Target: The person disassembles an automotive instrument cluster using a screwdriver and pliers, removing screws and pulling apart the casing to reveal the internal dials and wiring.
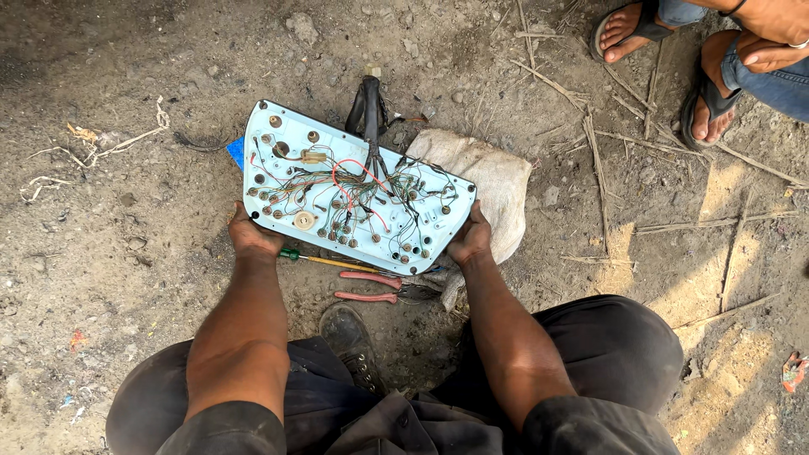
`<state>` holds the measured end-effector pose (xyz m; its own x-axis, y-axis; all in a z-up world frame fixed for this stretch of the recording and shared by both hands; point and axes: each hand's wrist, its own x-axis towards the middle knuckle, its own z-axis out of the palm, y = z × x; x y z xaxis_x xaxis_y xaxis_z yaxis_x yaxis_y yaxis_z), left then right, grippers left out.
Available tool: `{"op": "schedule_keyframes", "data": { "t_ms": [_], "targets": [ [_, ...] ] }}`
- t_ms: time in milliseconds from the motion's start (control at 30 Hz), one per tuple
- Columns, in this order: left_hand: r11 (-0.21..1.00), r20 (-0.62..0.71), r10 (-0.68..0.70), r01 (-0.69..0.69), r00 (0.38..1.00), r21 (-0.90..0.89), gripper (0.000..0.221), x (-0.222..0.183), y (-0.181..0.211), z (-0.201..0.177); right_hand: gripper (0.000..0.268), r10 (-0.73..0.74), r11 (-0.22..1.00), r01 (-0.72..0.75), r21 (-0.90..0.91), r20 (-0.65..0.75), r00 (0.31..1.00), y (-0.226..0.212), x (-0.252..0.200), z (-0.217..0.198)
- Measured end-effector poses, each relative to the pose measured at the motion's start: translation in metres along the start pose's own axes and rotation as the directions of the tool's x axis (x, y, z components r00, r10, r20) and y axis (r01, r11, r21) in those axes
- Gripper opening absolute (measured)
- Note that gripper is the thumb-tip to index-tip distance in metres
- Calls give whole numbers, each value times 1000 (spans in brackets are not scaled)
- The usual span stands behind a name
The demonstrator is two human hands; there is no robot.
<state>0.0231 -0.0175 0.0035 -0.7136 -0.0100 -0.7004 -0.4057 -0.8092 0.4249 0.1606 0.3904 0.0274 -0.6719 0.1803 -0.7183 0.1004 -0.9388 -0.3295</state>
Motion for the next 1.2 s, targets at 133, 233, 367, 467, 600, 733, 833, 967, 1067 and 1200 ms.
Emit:
{"op": "schedule_keyframes", "data": {
  "t_ms": [133, 233, 367, 467, 600, 733, 833, 967, 1067, 1200],
  "targets": [
    [1000, 0, -12, 12, 1000, -9, 58, -8, 0, 6, 53, 31, 999, -31, 31, -12, 999, -1, 0, -5],
    [1000, -3, -25, 25, 1000, -7, 58, -13, 0, 12, 53, 40, 999, -40, 19, 13, 999, -1, 1, -6],
    [1000, -104, 5, -2, 995, 31, 57, -16, 1, 14, 55, 35, 999, -34, 23, -12, 999, 0, 2, -6],
    [999, -108, 38, -36, 993, 14, 55, -10, -1, 9, 54, 35, 999, -35, 35, 6, 999, -2, 2, -8],
    [999, -84, 44, -45, 995, -10, 52, 2, -2, 1, 55, 43, 999, -43, 28, 12, 999, -1, 3, -9],
    [998, -91, 63, -65, 994, -18, 50, 12, -7, -8, 55, 37, 999, -38, 21, 61, 997, -1, 5, -12],
    [996, -78, 83, -85, 993, -25, 48, 16, -8, -11, 56, 33, 999, -33, -6, 81, 996, -1, 10, -16],
    [993, -19, 94, -95, 995, -69, 50, 15, -9, -12, 50, -31, 998, 35, -50, 75, 997, 3, 16, -27],
    [997, -75, 40, -45, 996, -66, 49, 17, -9, -10, 45, -38, 998, 42, -40, 95, 995, 3, 22, -33],
    [994, -36, 79, -82, 996, -79, 48, 16, -7, -11, 45, -45, 999, 47, -7, 125, 991, 4, 20, -34]
  ]
}}
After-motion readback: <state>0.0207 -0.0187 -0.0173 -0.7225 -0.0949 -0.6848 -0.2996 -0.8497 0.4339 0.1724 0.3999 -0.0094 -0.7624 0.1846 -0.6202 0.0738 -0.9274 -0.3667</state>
